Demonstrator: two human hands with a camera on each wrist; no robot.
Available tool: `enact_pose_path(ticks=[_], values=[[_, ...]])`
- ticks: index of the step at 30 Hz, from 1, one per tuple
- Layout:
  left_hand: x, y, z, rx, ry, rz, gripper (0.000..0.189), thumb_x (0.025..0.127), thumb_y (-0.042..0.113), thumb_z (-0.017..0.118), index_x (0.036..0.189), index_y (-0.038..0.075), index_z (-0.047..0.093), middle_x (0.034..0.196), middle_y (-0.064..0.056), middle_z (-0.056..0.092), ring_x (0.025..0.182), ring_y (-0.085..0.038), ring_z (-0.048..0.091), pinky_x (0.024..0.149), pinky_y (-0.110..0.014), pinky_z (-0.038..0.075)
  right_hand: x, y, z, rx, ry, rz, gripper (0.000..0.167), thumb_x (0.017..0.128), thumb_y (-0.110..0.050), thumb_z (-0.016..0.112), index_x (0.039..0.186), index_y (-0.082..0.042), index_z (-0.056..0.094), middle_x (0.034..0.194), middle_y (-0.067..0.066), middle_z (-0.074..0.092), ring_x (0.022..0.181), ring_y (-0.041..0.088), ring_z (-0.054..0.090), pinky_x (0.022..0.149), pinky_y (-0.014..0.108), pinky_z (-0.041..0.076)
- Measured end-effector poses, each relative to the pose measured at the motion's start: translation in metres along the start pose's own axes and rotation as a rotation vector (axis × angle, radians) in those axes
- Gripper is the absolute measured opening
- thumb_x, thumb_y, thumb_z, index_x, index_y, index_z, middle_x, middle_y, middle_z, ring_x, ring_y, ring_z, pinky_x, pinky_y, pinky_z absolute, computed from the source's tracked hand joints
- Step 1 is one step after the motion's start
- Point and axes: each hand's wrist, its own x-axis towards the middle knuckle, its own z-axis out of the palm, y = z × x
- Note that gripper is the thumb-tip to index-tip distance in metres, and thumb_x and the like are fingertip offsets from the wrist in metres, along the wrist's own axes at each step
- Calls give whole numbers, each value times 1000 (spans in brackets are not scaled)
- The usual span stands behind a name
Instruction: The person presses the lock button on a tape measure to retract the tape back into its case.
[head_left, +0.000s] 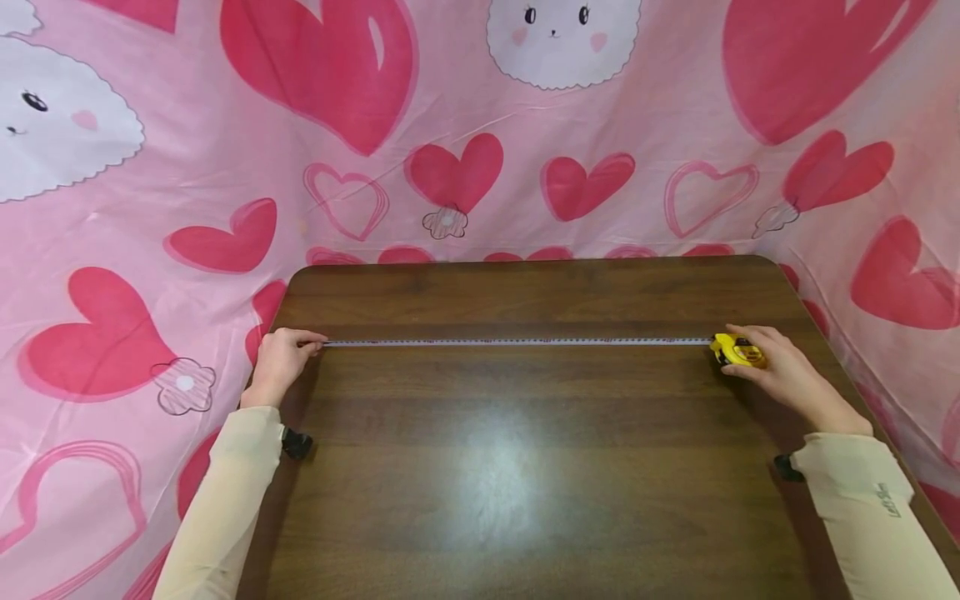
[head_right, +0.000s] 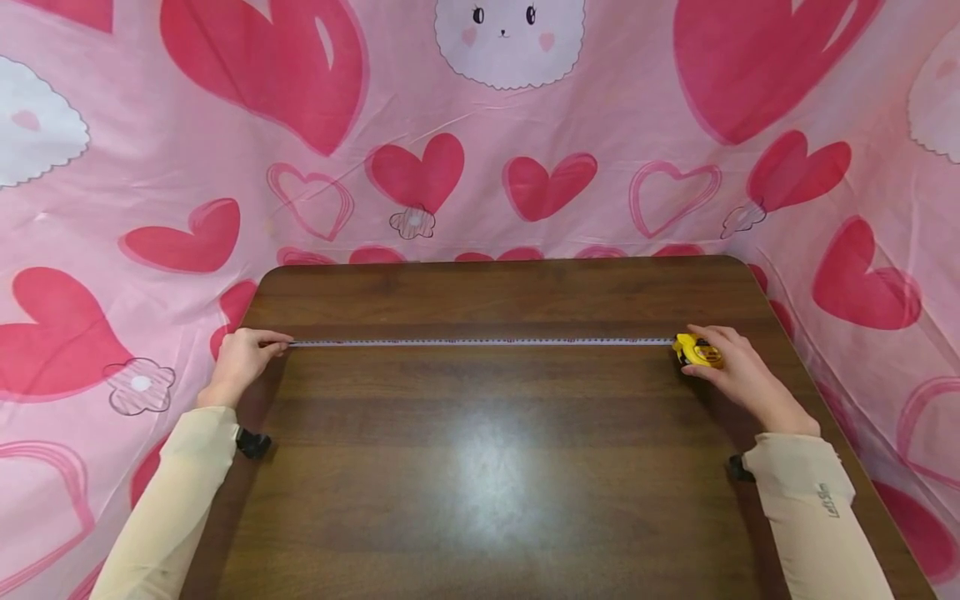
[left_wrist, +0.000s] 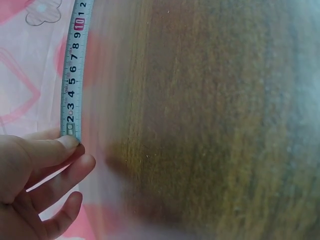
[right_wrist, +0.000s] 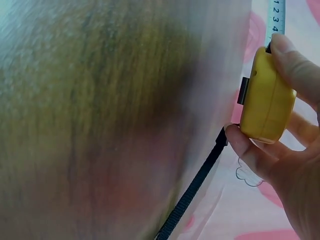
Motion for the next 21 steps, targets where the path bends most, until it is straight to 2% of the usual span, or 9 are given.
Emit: enact_pose_path(ticks=[2, 5, 7, 9, 11, 13, 15, 18, 21], values=[[0, 0, 0, 3, -1, -4, 15, 96, 7, 73, 107, 2, 82, 95, -21, 78, 74, -32, 59, 62, -35, 44, -1, 0, 0, -18, 4, 2, 62, 82, -5, 87, 135, 9, 58, 127, 33, 54, 115, 53, 50, 102, 68, 39], [0, -1, 0, 4, 2, 1, 15, 96, 7, 73, 107, 2, 82, 95, -21, 78, 73, -32, 59, 61, -35, 44, -3, 1, 0, -38, 10, -1, 60, 81, -7, 88, 133, 7, 61, 126, 31, 55, 113, 51, 52, 113, 37, 39], [0, -1, 0, 1, 10, 10, 14, 96, 6, 73, 106, 2, 82, 94, -21, 78, 73, -32, 60, 61, -35, 44, -3, 2, 0, -43, 12, -4, 60, 80, -7, 88, 133, 6, 62, 126, 30, 56, 113, 50, 53, 110, 18, 31], [0, -1, 0, -5, 17, 25, 13, 95, 4, 73, 105, 1, 82, 93, -21, 78, 73, -32, 61, 61, -36, 44, -4, 2, 0, -43, 12, -2, 60, 80, -8, 89, 132, 6, 63, 125, 30, 56, 112, 50, 54, 107, 11, 27], [0, 0, 0, -8, 26, 40, 13, 95, 3, 74, 104, 1, 82, 93, -21, 78, 72, -31, 61, 61, -37, 44, -3, 2, 0, -40, 10, 2, 60, 79, -7, 89, 132, 6, 63, 125, 30, 57, 112, 50, 54, 109, 19, 33], [1, 0, 1, -11, 30, 45, 12, 94, 3, 74, 103, 1, 82, 92, -21, 78, 71, -30, 60, 60, -36, 43, -3, 2, 0, -36, 6, 8, 60, 80, -7, 89, 132, 6, 63, 125, 30, 57, 112, 51, 54, 110, 39, 41], [1, 2, 1, -6, 32, 48, 12, 94, 3, 75, 103, 1, 82, 92, -20, 78, 70, -30, 60, 59, -35, 42, -2, 1, 1, -30, 4, 8, 60, 79, -6, 89, 132, 6, 63, 124, 31, 57, 111, 51, 54, 100, 58, 43], [2, 4, 2, -10, 24, 39, 12, 94, 3, 75, 103, 1, 82, 92, -21, 78, 71, -29, 61, 59, -34, 42, -1, 0, 2, -25, -1, 6, 60, 79, -7, 89, 131, 7, 63, 123, 31, 57, 110, 52, 54, 90, 67, 42], [2, 6, 3, -19, 13, 30, 13, 95, 4, 74, 104, 0, 82, 94, -21, 78, 73, -29, 61, 61, -35, 43, -1, -1, 3, -28, -1, 0, 60, 79, -6, 90, 130, 7, 64, 122, 31, 57, 109, 51, 55, 87, 66, 41]])
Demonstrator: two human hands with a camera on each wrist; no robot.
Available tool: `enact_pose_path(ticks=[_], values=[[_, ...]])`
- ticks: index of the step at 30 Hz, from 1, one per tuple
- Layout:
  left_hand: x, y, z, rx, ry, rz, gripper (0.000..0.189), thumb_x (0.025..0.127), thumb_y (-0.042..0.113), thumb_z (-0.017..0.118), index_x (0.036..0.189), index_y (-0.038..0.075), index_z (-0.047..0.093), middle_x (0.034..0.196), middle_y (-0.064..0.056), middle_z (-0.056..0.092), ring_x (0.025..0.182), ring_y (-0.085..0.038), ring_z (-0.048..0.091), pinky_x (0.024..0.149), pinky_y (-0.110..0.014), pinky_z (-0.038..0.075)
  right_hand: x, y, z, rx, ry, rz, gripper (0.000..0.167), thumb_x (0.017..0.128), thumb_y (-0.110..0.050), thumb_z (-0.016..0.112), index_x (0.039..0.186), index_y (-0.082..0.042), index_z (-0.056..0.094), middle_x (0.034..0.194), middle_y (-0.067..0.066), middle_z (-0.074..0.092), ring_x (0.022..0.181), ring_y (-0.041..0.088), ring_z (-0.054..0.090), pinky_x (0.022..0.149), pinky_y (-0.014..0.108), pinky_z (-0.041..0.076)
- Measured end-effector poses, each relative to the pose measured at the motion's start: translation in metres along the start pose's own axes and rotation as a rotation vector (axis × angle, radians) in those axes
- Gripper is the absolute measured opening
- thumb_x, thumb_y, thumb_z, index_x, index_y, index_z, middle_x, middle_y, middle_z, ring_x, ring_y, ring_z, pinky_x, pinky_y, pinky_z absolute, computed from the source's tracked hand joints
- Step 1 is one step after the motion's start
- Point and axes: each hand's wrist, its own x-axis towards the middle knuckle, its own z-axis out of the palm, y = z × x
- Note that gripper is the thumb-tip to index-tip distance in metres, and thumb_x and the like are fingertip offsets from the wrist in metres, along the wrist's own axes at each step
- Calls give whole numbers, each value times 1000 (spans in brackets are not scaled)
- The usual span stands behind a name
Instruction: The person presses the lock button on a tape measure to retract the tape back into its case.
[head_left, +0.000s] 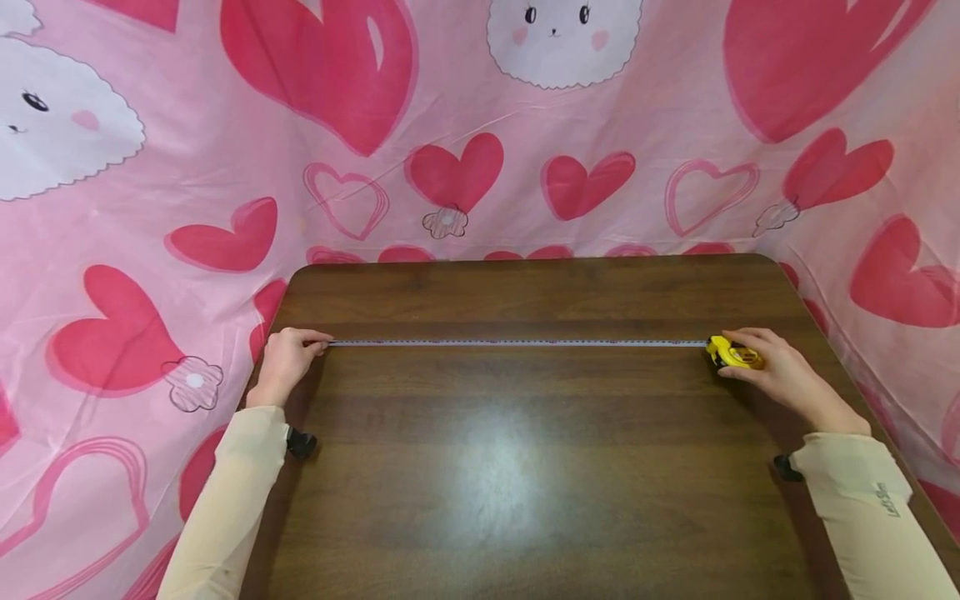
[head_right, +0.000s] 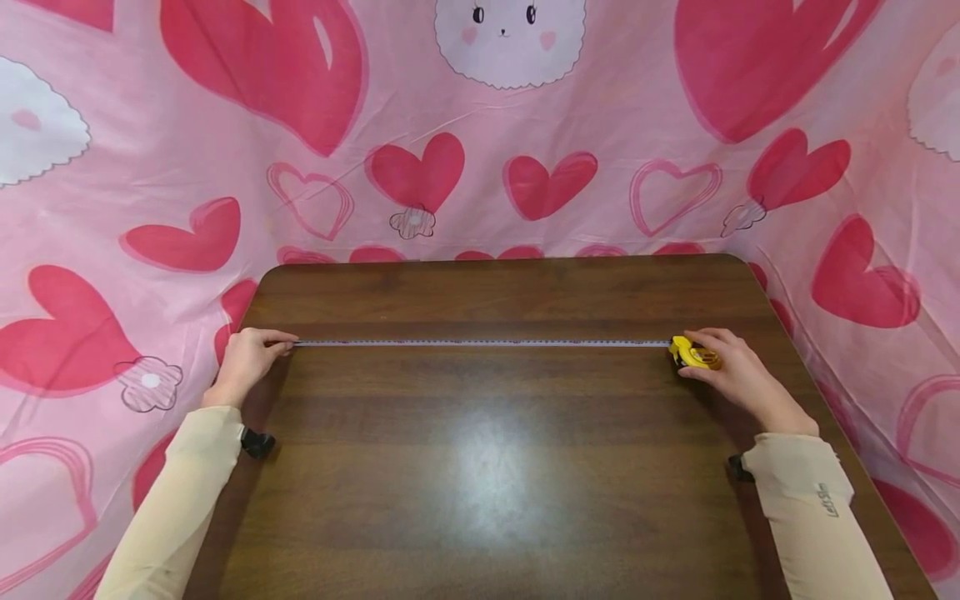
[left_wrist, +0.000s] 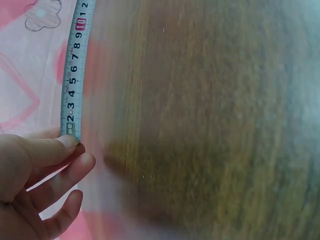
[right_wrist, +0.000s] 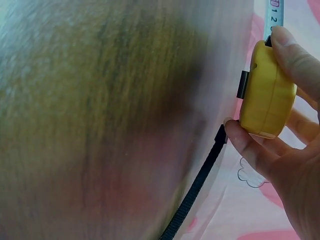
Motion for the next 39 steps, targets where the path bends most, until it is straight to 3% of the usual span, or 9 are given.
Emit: enact_pose_path(ticks=[6, 13, 16, 27, 33, 39], values=[[0, 3, 4, -14, -13, -1, 13, 95, 4, 74, 104, 1, 82, 93, -19, 78, 74, -27, 63, 61, -34, 43, -1, -2, 1, -17, 17, -27, 58, 78, -7, 90, 129, 7, 65, 121, 30, 59, 107, 49, 56, 89, 56, 42], [1, 5, 8, -8, -13, 1, 12, 95, 4, 74, 103, 2, 82, 90, -17, 79, 77, -29, 62, 65, -37, 43, 1, -4, 0, -18, 43, -56, 59, 75, -7, 92, 127, 5, 67, 119, 28, 61, 106, 46, 58, 92, 14, 33], [1, 6, 8, -17, -25, -2, 13, 95, 4, 73, 104, 1, 82, 92, -18, 78, 78, -30, 62, 65, -37, 43, 1, -4, 1, -6, 37, -54, 59, 76, -8, 91, 128, 5, 67, 120, 28, 60, 105, 46, 58, 92, 9, 30], [2, 10, 13, -12, -27, 15, 13, 95, 5, 73, 105, 3, 82, 93, -17, 79, 83, -31, 66, 70, -39, 45, 3, -8, 3, -12, 28, -59, 58, 77, -9, 91, 129, 4, 67, 121, 27, 61, 107, 45, 58, 93, 15, 34], [2, 15, 14, -21, -50, 4, 14, 96, 6, 73, 107, 2, 82, 101, -20, 78, 89, -34, 67, 74, -42, 47, 6, -9, 4, -19, 26, -68, 57, 78, -8, 90, 128, 5, 67, 121, 28, 61, 108, 46, 58, 89, 39, 40], [2, 20, 15, -39, -75, 2, 15, 98, 5, 71, 109, 1, 81, 106, -21, 77, 95, -36, 68, 80, -47, 51, 10, -11, 6, -4, 16, -75, 57, 79, -8, 90, 128, 7, 66, 121, 30, 60, 108, 49, 57, 87, 55, 42]])
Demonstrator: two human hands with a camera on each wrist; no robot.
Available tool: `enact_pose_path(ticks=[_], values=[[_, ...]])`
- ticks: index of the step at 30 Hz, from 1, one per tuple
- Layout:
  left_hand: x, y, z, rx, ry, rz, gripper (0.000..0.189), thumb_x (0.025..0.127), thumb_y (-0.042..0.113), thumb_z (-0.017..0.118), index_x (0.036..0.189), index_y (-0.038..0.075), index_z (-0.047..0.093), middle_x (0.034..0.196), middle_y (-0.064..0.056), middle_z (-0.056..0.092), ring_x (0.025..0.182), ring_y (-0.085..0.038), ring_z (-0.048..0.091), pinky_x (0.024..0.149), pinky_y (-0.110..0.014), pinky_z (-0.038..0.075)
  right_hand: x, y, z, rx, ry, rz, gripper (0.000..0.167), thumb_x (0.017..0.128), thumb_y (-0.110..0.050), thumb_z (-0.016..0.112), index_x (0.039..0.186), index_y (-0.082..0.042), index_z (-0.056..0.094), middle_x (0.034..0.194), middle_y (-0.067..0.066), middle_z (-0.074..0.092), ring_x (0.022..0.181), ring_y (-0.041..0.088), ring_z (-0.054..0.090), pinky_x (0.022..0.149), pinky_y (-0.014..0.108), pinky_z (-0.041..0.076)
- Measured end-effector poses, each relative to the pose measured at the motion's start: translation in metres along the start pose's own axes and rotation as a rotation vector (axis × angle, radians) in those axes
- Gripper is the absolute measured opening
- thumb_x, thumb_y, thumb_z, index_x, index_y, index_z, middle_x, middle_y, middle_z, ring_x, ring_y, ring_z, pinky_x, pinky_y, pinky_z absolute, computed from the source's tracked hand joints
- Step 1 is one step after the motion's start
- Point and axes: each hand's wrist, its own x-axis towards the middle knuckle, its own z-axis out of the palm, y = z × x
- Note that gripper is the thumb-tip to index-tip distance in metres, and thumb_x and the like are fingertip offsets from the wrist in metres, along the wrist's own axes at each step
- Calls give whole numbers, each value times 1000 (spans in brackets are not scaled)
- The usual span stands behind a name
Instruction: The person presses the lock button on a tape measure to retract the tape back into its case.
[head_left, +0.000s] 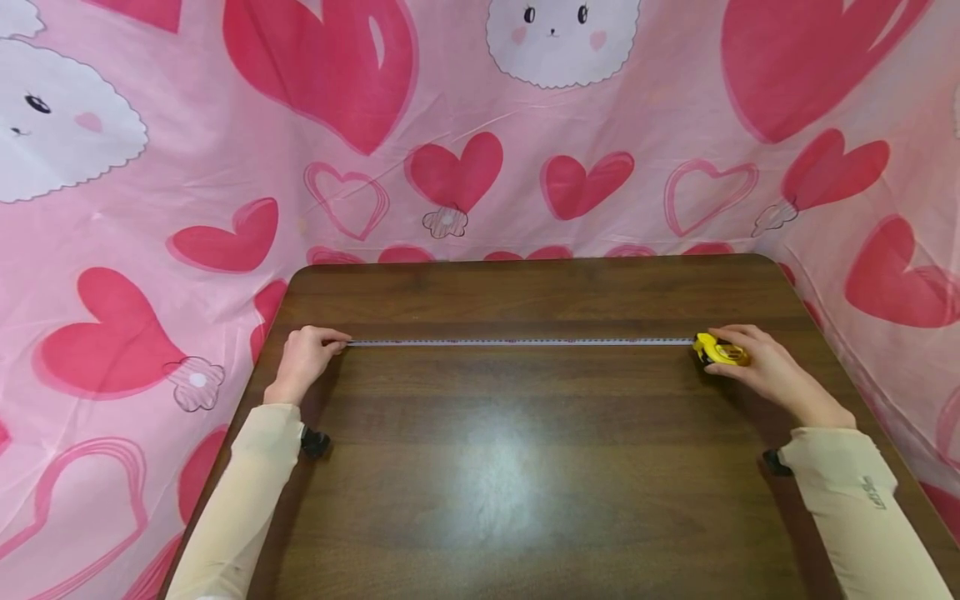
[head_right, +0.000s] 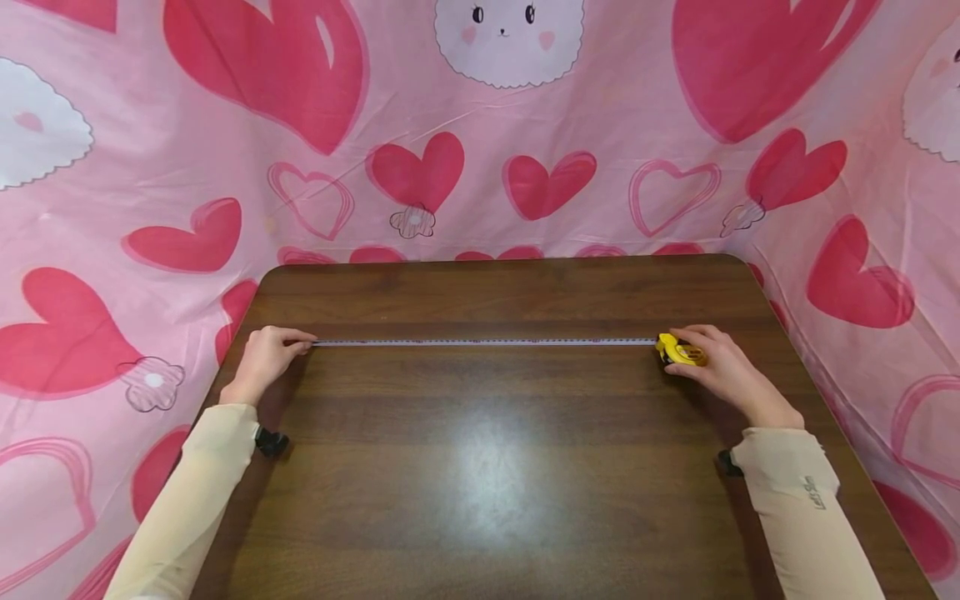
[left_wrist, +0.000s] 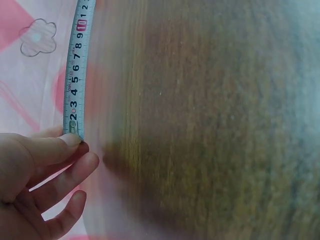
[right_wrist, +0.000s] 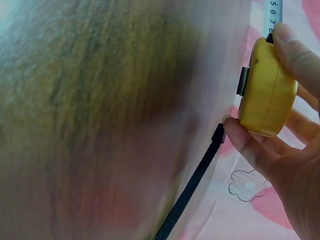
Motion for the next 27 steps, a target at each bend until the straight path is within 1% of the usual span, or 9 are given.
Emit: enact_pose_path(ticks=[3, 9, 13, 18, 22, 27], values=[[0, 1, 1, -2, -2, 4, 15, 98, 5, 71, 109, 1, 81, 106, -21, 77, 97, -37, 69, 83, -49, 51, 2, 0, 1, 6, -12, 5, 57, 80, -9, 90, 129, 7, 65, 121, 31, 60, 107, 51, 57, 85, 62, 42], [1, 2, 4, 3, 4, 7, 15, 97, 7, 72, 108, 3, 82, 107, -20, 77, 99, -38, 69, 85, -52, 51, 3, -2, 1, -6, -13, 0, 57, 80, -10, 90, 129, 6, 65, 121, 30, 60, 106, 49, 58, 84, 59, 43], [1, 4, 6, 12, -1, 1, 16, 98, 10, 72, 109, 4, 82, 109, -20, 77, 103, -41, 69, 88, -57, 51, 5, -4, 2, -6, -18, -7, 56, 81, -10, 89, 129, 7, 65, 120, 29, 61, 107, 49, 58, 84, 60, 43], [1, 4, 6, 43, -6, -3, 17, 98, 14, 73, 110, 7, 82, 113, -21, 76, 108, -45, 68, 86, -63, 50, 7, -5, 2, 6, -21, -5, 57, 81, -10, 89, 129, 7, 65, 121, 30, 60, 108, 50, 57, 85, 62, 43], [2, 6, 7, 62, -3, -5, 17, 98, 15, 73, 111, 9, 82, 115, -20, 76, 108, -46, 68, 84, -64, 51, 9, -6, 2, 13, -28, -3, 57, 81, -10, 89, 130, 8, 65, 121, 31, 60, 108, 51, 57, 86, 64, 43], [3, 8, 8, 64, -9, -7, 18, 98, 15, 73, 112, 8, 82, 115, -21, 75, 106, -45, 68, 83, -62, 51, 11, -7, 3, 7, -32, -3, 58, 80, -10, 89, 130, 7, 65, 121, 30, 60, 108, 50, 58, 85, 64, 44]])
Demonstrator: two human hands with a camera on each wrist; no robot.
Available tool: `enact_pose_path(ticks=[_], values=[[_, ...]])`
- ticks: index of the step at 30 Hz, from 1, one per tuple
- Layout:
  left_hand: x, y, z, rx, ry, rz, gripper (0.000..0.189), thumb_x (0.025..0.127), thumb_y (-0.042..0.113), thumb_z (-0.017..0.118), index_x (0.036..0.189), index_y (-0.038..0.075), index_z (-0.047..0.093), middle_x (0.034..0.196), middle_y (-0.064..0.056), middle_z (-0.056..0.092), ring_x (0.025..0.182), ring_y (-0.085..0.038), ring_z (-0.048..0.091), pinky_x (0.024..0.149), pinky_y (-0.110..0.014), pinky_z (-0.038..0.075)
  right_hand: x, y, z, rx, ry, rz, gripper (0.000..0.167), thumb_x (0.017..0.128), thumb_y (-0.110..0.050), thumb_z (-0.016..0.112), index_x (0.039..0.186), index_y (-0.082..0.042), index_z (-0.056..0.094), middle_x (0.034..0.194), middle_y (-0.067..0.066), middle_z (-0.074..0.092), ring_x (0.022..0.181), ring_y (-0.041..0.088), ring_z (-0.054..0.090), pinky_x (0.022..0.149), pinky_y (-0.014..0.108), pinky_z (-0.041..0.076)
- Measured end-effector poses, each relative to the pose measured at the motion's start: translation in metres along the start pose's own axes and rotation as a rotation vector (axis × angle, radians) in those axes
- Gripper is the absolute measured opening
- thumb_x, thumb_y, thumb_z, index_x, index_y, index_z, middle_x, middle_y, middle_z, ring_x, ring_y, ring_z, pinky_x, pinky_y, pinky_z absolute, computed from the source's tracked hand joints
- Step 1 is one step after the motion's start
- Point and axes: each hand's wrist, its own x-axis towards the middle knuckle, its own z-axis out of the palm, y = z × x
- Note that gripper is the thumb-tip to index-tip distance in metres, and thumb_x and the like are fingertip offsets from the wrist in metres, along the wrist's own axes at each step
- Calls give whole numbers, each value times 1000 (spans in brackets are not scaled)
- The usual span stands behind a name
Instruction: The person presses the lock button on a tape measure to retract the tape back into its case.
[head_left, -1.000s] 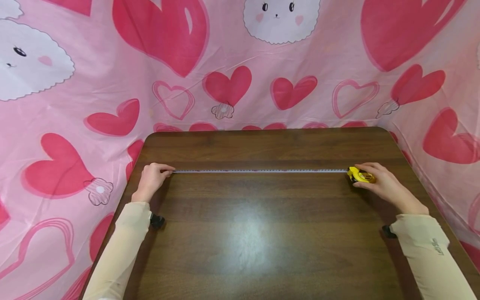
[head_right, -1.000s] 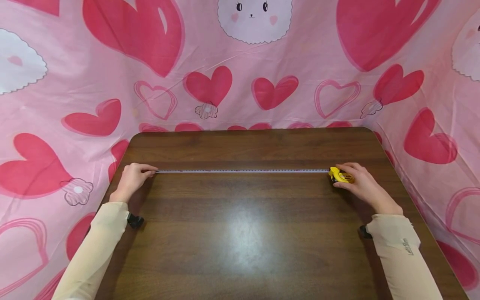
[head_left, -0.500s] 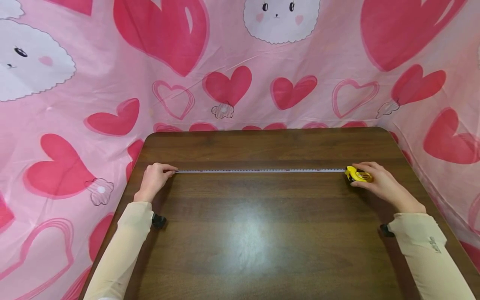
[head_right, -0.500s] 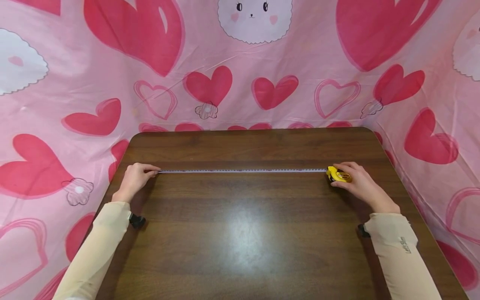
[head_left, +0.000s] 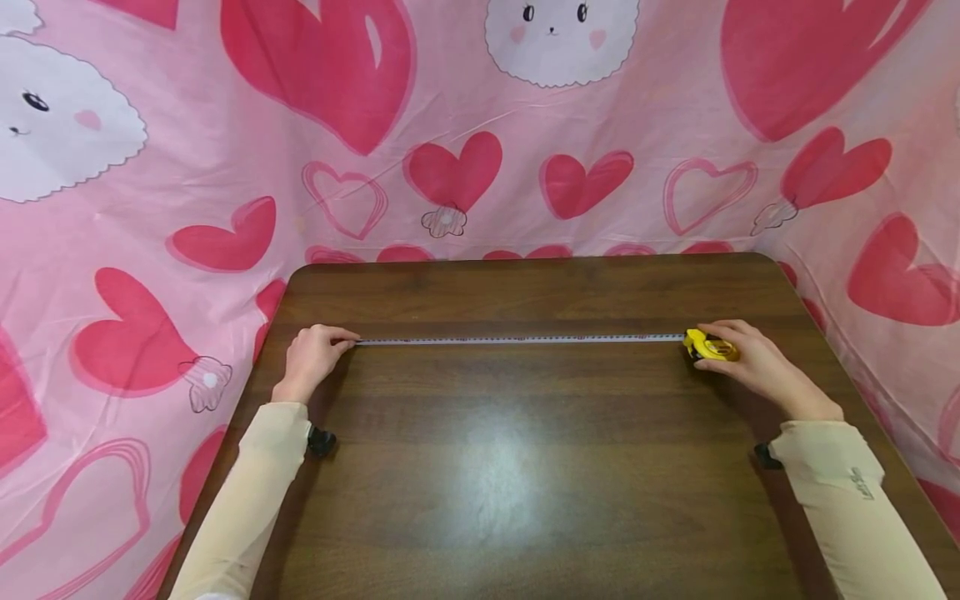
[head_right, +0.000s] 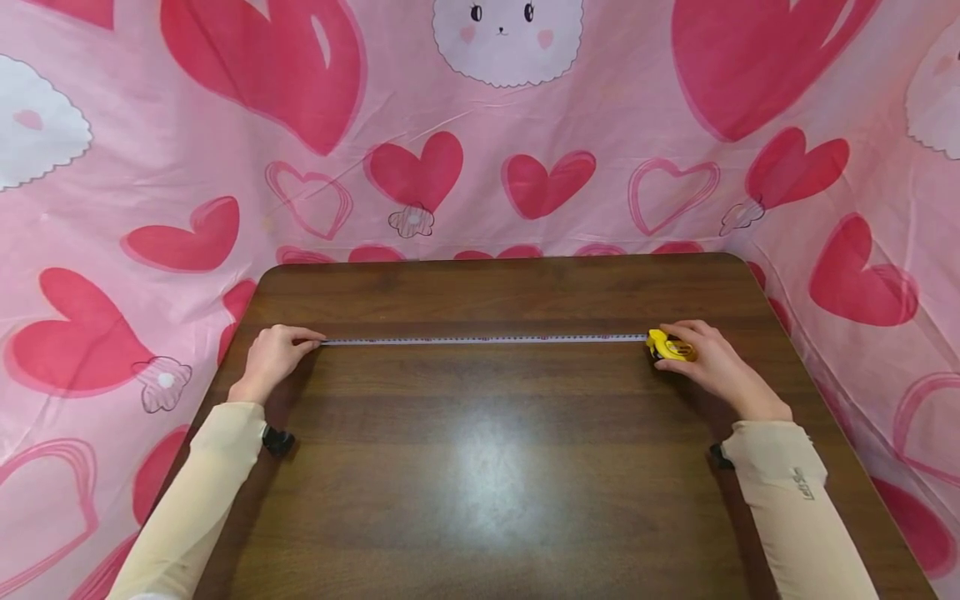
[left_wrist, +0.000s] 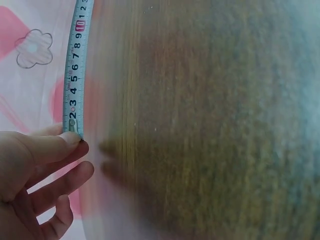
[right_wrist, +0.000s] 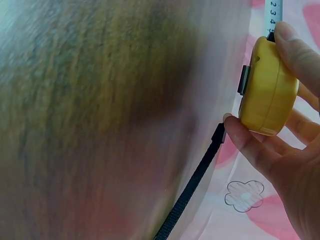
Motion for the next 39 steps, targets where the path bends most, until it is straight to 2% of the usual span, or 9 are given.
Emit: enact_pose_path(ticks=[10, 30, 39], values=[[1, 3, 0, 6, -17, 2, 18, 99, 16, 72, 113, 9, 82, 116, -21, 75, 104, -44, 68, 82, -61, 52, 4, -4, 2, -9, 3, -3, 60, 77, -8, 92, 129, 6, 66, 120, 30, 61, 106, 49, 60, 84, 61, 46], [3, 8, 2, 8, -28, 21, 17, 99, 16, 73, 112, 11, 83, 116, -19, 76, 106, -45, 69, 82, -63, 52, 6, -13, 2, 27, -77, 64, 58, 85, -13, 87, 134, 6, 62, 126, 31, 57, 111, 49, 56, 90, 67, 45], [6, 11, 6, 1, -43, 39, 17, 98, 16, 73, 112, 11, 83, 116, -18, 76, 105, -43, 69, 81, -60, 53, 9, -15, 6, 17, -54, 41, 57, 83, -11, 88, 132, 6, 64, 124, 31, 59, 109, 50, 58, 87, 65, 46]])
